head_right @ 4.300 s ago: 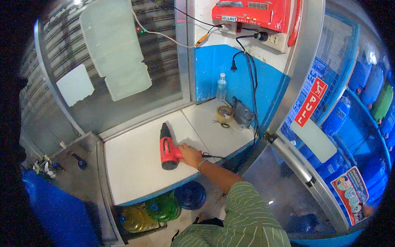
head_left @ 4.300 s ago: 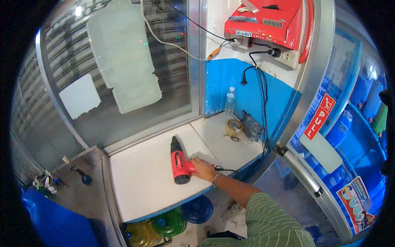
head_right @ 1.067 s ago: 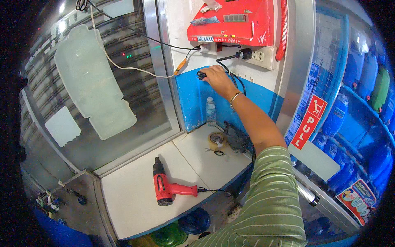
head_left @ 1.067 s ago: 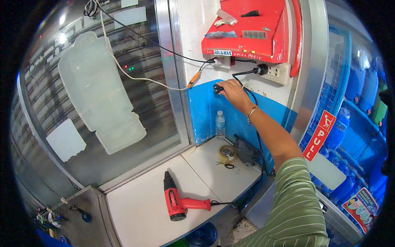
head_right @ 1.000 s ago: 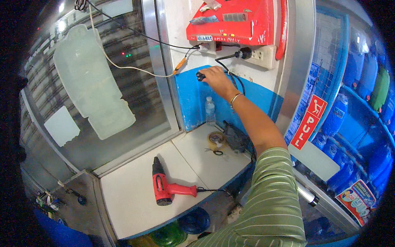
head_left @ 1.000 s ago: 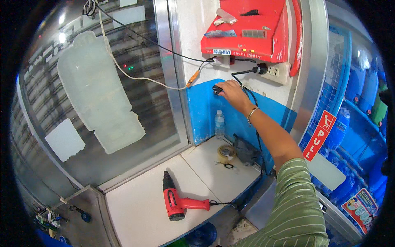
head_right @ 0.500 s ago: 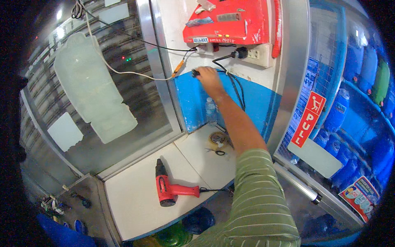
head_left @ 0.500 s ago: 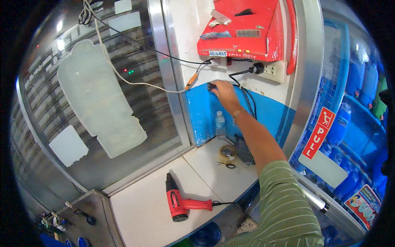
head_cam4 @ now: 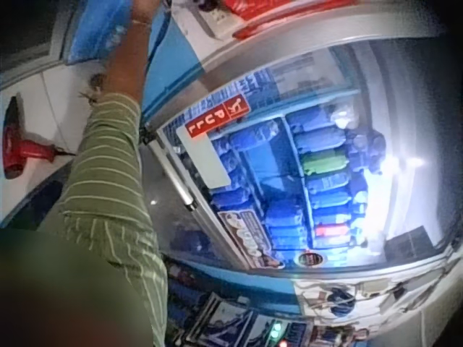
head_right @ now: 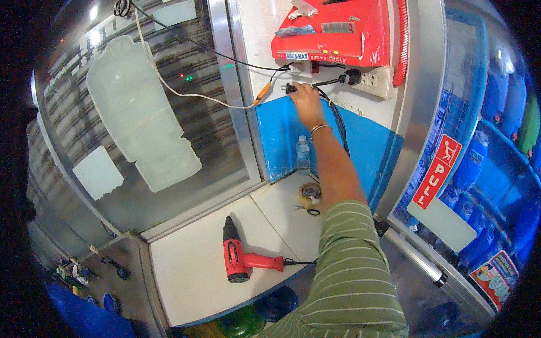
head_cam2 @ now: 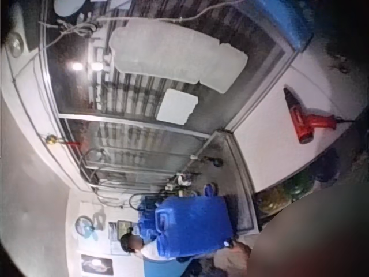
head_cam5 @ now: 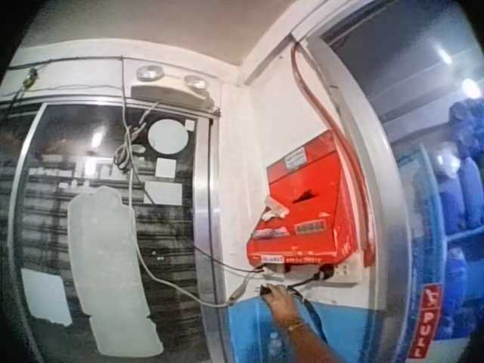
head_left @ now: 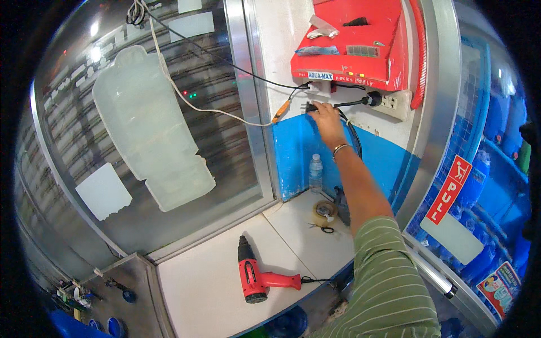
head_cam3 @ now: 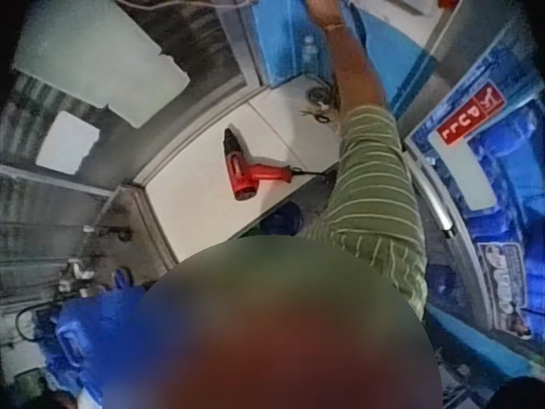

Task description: The person handles large blue water containers, attaches spigots, and uses a red heat gun to seal the spigot area. They also move plastic bags and caps on the stainless steel counter while a coworker works nearby.

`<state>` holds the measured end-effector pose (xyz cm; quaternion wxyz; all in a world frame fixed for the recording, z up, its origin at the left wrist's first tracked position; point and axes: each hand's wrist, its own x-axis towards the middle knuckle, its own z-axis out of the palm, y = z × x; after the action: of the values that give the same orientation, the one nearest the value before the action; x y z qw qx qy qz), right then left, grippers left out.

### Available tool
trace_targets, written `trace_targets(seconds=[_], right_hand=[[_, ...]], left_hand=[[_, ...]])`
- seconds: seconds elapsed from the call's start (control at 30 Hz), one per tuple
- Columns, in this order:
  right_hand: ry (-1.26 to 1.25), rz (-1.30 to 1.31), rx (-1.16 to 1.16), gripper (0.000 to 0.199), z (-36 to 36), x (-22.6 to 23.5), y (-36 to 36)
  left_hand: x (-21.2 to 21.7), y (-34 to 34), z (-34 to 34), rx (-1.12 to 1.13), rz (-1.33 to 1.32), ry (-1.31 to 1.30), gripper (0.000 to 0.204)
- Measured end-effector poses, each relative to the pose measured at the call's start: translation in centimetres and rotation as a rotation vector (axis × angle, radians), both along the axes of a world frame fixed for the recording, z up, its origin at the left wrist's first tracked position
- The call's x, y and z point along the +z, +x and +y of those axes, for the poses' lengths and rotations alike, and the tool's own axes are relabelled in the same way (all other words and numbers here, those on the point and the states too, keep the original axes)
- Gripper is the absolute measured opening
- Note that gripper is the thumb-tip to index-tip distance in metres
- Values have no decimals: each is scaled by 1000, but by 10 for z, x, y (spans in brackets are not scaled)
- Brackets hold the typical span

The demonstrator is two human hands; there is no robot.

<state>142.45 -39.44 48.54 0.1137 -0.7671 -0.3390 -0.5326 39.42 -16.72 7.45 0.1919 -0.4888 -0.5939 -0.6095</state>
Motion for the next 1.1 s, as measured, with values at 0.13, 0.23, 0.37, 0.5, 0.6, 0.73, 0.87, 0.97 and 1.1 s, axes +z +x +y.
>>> trace_targets(seconds=[0.13,0.23,0.37,0.5,0.6,0.73,0.87,0.97,1.1], right_hand=[[184,101,-203,40,7,10,-6],[370,118,-166,51,22,2,-6],[447,196,-33,38,25,-13,-42],[473,-63,-28,8,-7,-20,-23],[623,-88,165,11,-9,-11,-12],[742,23,456,18,-12,-12,-9],[777,35,426,24,-21,-9,2],[797,163,215,35,-21,-2,5],[843,-3,295,36,-19,9,-1]], left_hand=[[-2,8,0,4,-15,-23,49],[-6,9,0,-1,-18,-35,49],[-4,5,-8,11,-21,-34,49],[-14,8,2,15,-42,1,49],[-11,4,0,36,-36,22,48],[-6,4,-9,57,-19,-5,48],[1,-2,-7,60,9,-9,48],[2,2,-9,59,6,-7,47],[2,-5,-12,66,13,-7,47]])
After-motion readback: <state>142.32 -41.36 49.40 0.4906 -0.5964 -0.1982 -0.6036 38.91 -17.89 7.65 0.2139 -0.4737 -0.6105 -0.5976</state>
